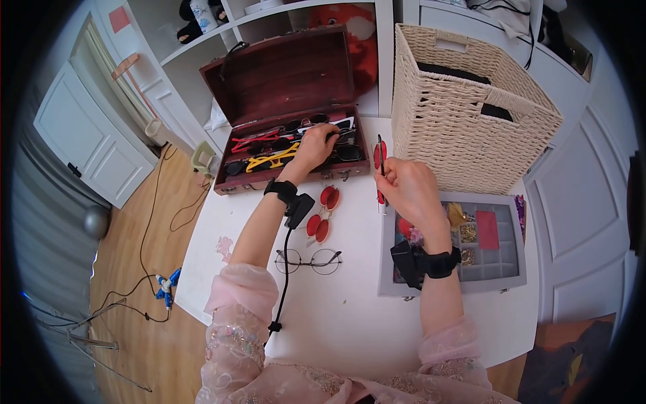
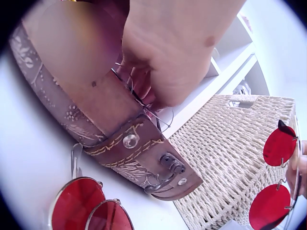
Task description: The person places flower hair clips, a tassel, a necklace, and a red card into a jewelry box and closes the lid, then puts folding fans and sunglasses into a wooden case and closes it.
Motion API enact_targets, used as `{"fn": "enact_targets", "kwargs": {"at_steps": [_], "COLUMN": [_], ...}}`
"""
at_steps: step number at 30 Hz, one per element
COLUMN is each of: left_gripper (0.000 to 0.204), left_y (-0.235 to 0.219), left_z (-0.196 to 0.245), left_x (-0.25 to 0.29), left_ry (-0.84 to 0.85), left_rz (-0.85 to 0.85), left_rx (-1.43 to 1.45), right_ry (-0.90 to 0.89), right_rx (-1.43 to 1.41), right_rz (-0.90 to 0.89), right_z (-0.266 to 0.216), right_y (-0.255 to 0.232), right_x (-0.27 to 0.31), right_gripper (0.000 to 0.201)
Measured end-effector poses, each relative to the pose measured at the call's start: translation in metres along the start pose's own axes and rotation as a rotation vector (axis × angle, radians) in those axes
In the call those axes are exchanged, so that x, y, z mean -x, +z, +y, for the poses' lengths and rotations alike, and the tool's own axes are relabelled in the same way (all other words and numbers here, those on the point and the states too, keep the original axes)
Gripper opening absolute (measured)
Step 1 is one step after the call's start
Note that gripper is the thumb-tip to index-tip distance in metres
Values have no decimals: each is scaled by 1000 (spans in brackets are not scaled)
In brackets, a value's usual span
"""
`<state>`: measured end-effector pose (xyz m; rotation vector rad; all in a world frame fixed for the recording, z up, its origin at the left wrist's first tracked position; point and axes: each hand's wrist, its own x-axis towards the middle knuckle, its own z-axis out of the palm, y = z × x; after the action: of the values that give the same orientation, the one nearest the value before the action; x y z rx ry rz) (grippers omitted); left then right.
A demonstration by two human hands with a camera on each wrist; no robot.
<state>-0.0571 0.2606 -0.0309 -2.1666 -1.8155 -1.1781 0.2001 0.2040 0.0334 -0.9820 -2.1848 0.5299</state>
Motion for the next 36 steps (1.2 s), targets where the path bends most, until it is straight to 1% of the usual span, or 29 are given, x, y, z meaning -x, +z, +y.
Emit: {"fn": "enact_targets", "kwargs": {"at_steps": [3, 6, 9, 11, 12, 14, 16, 18, 22, 25, 27, 28, 30, 31, 33, 36], "left_gripper": [13, 12, 17, 20, 20, 25, 26, 27, 26, 24, 21, 21, 18, 18, 16, 20], "left_y": [-3, -5, -12, -19, -24, -34, -36, -37, -37, -35, -31, -28, -24, -21, -14, -8], "left_z": [-1, -3, -7, -7, -6, -3, -7, -8, -4, -1, 1, 1, 0, 1, 1, 2], "left_x": [-2, -3, -6, -7, -7, -9, -10, -11, -12, -14, -14, -16, -20, -20, -21, -22], "left_ry": [27, 0, -40, -117, -117, -252, -233, -233, -199, -161, -93, -93, -13, -12, 1, -21], "left_rz": [4, 25, -25, -40, -41, -109, -126, -185, -202, -250, -235, -234, -275, -275, -290, -335], "left_rx": [-46, -20, -29, 45, 45, 166, 167, 160, 135, 114, 55, 56, 15, 16, -128, -185], "right_ry": [-3, 0, -1, -1, -6, -9, -8, -12, -14, -16, -19, -23, -19, -15, -11, -3], "right_rx": [-3, 1, 1, -8, -6, -3, 3, -2, -15, -6, -5, -3, 2, 8, 6, -1], "right_rz": [2, -1, 0, 2, 1, 0, 0, 2, 4, 1, 1, 1, 2, 2, 0, 0], "right_z": [0, -1, -1, -1, 0, 0, 0, 0, 0, 0, 0, 0, 0, -1, -2, -3], "right_y": [0, -1, -1, 0, 0, -1, -1, 0, 0, 0, 0, 0, 0, 0, -1, -2], "right_x": [0, 0, 0, 0, 0, 0, 0, 0, 0, 0, 0, 0, 0, 0, 0, 0], "right_gripper": [17, 17, 17, 18, 18, 18, 18, 18, 18, 18, 18, 18, 17, 17, 17, 17]}}
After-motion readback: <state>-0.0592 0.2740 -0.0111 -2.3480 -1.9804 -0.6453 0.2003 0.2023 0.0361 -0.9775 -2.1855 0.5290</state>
